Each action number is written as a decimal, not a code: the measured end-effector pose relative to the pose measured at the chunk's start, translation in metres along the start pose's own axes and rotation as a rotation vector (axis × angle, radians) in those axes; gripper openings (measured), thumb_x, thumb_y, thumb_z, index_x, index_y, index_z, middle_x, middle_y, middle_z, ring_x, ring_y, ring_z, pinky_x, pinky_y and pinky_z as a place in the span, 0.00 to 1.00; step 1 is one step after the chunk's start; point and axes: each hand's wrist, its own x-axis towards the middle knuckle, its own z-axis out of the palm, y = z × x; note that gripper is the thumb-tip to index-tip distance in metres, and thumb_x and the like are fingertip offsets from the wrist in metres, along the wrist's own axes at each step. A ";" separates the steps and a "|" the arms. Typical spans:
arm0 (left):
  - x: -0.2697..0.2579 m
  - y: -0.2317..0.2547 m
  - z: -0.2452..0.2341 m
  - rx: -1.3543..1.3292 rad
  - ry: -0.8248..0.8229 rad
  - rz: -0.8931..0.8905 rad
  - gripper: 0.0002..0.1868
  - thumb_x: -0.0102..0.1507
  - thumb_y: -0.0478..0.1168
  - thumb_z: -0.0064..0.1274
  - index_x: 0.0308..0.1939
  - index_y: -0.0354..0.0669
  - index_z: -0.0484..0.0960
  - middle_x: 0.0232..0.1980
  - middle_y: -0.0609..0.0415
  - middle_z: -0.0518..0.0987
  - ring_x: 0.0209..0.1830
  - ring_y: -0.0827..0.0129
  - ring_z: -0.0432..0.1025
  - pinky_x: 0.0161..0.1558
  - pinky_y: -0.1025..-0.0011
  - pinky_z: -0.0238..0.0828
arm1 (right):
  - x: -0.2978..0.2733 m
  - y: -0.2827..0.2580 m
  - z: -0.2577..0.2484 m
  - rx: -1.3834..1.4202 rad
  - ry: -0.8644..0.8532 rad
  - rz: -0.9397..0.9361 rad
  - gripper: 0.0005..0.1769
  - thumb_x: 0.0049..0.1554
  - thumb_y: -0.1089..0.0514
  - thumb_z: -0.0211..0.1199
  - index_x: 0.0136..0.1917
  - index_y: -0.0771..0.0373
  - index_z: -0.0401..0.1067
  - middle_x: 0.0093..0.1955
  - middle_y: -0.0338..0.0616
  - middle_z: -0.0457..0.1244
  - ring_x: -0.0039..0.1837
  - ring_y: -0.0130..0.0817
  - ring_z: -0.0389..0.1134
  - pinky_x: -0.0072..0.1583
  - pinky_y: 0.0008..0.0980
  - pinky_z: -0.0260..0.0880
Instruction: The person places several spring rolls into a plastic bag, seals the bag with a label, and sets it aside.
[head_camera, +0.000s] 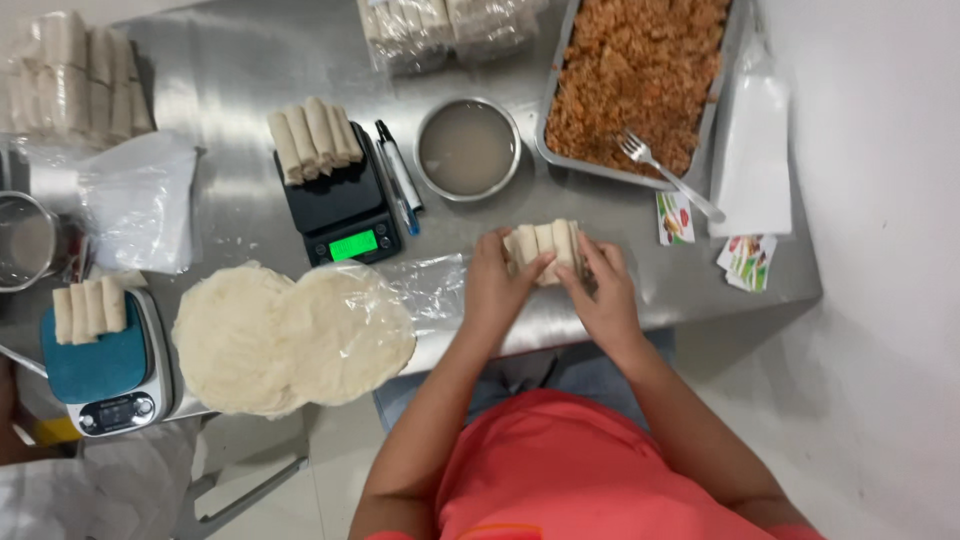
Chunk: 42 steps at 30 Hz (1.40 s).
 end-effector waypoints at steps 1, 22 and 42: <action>0.004 -0.014 0.006 -0.094 -0.044 -0.060 0.42 0.56 0.54 0.70 0.64 0.29 0.73 0.42 0.48 0.72 0.43 0.52 0.76 0.42 0.60 0.76 | -0.003 0.003 0.004 0.053 -0.006 0.000 0.35 0.60 0.51 0.71 0.75 0.67 0.66 0.59 0.51 0.62 0.58 0.47 0.69 0.57 0.40 0.72; -0.059 -0.008 -0.038 -0.919 -0.059 -0.289 0.24 0.56 0.32 0.69 0.56 0.29 0.84 0.46 0.44 0.84 0.48 0.62 0.79 0.49 0.67 0.80 | -0.026 -0.092 0.000 0.545 -0.058 0.035 0.22 0.54 0.67 0.72 0.62 0.70 0.76 0.55 0.51 0.69 0.54 0.38 0.71 0.54 0.33 0.73; -0.051 0.001 -0.020 -1.360 0.058 -0.303 0.18 0.69 0.31 0.51 0.58 0.15 0.76 0.20 0.37 0.80 0.52 0.44 0.79 0.59 0.54 0.75 | -0.003 -0.061 0.004 0.039 0.020 -0.304 0.16 0.55 0.55 0.73 0.54 0.65 0.79 0.51 0.50 0.63 0.52 0.52 0.67 0.57 0.50 0.67</action>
